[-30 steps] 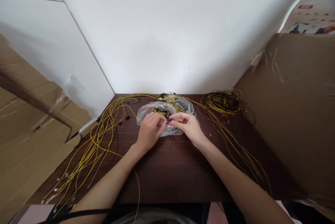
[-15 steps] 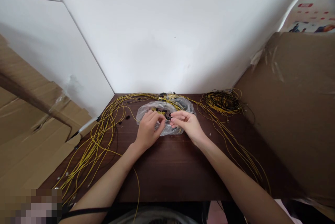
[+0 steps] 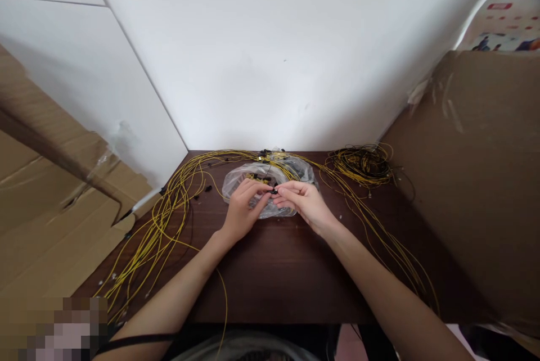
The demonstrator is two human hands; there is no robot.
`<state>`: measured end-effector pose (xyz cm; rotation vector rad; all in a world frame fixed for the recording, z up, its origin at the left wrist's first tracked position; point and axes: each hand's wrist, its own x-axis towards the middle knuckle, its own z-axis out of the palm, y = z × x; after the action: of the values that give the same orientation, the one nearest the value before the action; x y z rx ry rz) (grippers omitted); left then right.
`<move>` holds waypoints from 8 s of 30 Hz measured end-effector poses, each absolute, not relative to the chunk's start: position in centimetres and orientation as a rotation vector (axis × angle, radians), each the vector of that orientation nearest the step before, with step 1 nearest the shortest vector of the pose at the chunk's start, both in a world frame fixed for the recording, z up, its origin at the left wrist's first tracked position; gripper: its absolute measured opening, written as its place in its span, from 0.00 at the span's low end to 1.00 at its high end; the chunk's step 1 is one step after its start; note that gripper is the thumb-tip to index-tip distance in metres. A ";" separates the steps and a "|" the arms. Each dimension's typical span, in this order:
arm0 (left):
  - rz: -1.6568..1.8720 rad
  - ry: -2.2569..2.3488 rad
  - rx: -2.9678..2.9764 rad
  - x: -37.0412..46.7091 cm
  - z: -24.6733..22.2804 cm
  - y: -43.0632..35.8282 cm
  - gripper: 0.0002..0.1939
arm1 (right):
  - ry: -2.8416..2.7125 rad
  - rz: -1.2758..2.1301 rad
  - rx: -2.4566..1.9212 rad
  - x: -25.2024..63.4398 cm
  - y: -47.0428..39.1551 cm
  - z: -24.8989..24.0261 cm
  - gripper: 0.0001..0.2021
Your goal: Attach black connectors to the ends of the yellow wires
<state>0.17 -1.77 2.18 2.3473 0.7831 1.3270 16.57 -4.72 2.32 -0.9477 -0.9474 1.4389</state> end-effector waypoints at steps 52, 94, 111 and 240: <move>1.291 0.818 2.017 0.3 2.0 -2.0 0.06 | -1.733 0.438 -1.180 16.1 -6.0 3.0 0.05; 1.165 1.028 2.172 -0.3 2.4 -1.3 0.07 | -1.229 0.853 -1.122 15.2 -4.5 0.4 0.10; 1.315 1.332 1.901 -1.4 2.1 0.2 0.09 | -2.246 0.137 -1.293 14.8 -4.1 -0.1 0.23; 1.152 1.118 2.195 -1.0 1.6 -0.3 0.07 | -1.913 0.396 -1.262 17.3 -3.1 0.5 0.05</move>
<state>-0.97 -0.29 1.58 2.1951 1.1178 1.1519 17.29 -3.14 0.45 -1.2619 -1.9125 0.3959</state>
